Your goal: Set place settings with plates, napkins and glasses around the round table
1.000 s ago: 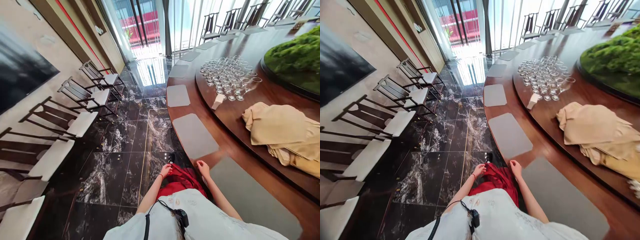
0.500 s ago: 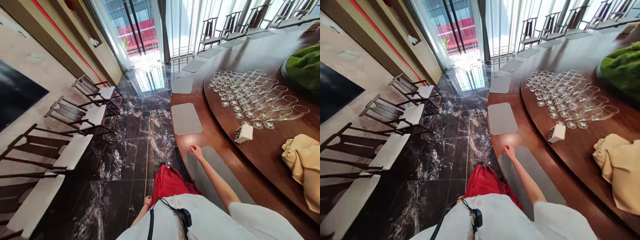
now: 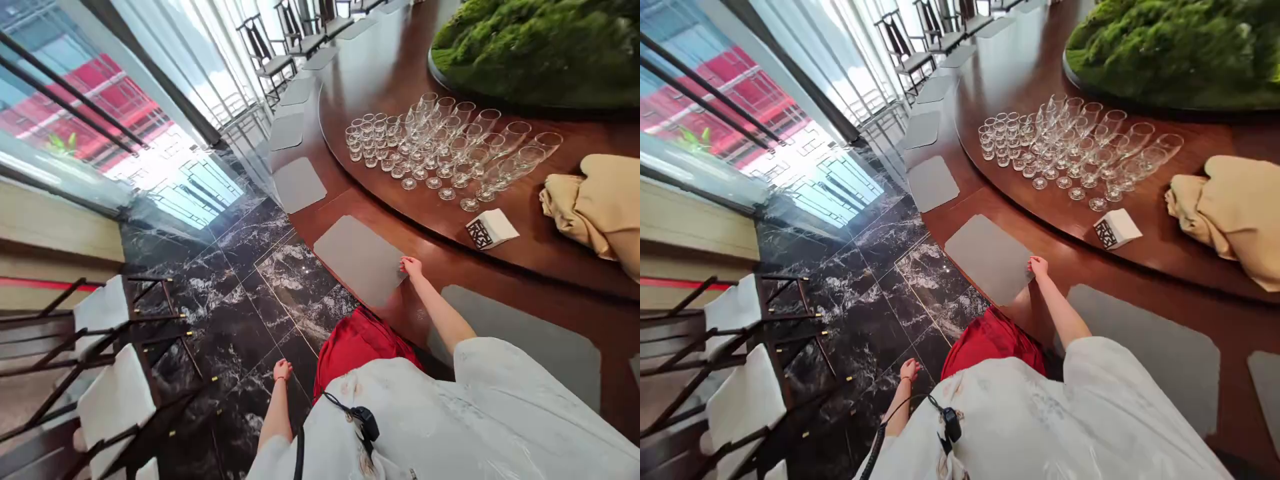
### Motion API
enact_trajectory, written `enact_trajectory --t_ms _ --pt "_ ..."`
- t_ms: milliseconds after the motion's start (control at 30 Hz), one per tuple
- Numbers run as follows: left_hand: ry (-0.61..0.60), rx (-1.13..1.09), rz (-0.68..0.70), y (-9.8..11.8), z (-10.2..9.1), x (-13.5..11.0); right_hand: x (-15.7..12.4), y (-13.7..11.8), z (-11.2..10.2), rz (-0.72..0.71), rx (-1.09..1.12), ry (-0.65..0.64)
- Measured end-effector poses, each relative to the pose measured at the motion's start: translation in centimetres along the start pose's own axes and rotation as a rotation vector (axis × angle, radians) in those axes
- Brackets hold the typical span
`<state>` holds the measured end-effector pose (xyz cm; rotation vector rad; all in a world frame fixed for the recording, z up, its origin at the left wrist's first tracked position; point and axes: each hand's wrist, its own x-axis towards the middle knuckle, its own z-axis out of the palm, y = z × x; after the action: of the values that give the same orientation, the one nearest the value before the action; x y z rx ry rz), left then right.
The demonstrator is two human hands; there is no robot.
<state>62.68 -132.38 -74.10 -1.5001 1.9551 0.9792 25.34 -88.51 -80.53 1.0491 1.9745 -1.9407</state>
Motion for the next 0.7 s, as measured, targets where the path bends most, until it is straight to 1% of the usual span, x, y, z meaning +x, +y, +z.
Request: enact_trajectory --t_ms 67,100,133,167,200,233,300,367,433,500,533,600,633,700 --pt "0.073 -0.015 0.001 4.5 -3.9 5.4 0.5 -0.6 1.2 0.006 0.033 0.013" --pt "0.096 -0.026 0.013 7.1 -5.4 7.9 1.0 -1.1 1.9 0.001 0.049 0.018" --pt "0.107 -0.036 0.033 9.9 -6.4 10.2 1.8 -1.8 2.5 -0.004 0.067 0.027" --pt "0.109 -0.044 0.058 12.7 -6.9 12.3 2.9 -2.6 3.2 -0.008 0.087 0.04" --pt "0.104 -0.051 0.086 15.6 -7.1 14.1 4.1 -3.6 3.8 -0.012 0.108 0.057" --pt "0.092 -0.058 0.119 18.4 -6.9 15.6 5.6 -4.8 4.4 -0.018 0.126 0.077" --pt "0.057 -0.065 0.196 23.6 -5.7 17.9 9.0 -7.8 5.6 -0.038 0.147 0.121" --pt "0.01 -0.065 0.282 28.0 -4.0 19.3 12.8 -11.4 6.7 -0.073 0.163 0.177" --pt "-0.05 -0.099 0.388 31.4 -2.7 20.7 16.6 -15.3 7.8 -0.143 0.215 0.258" --pt "-0.134 -0.174 0.516 34.3 -1.9 22.2 20.1 -18.9 8.6 -0.238 0.29 0.317" --pt "-0.182 -0.217 0.576 35.8 -1.7 23.1 21.6 -20.3 9.0 -0.277 0.317 0.326" --pt "-0.272 -0.273 0.671 39.3 -1.4 24.5 23.9 -22.0 9.7 -0.297 0.331 0.311" --pt "-0.311 -0.281 0.706 41.4 -1.3 24.9 24.6 -22.3 10.0 -0.286 0.325 0.314" --pt "-0.374 -0.275 0.755 46.5 -0.7 25.0 25.1 -21.9 10.8 -0.265 0.309 0.374"
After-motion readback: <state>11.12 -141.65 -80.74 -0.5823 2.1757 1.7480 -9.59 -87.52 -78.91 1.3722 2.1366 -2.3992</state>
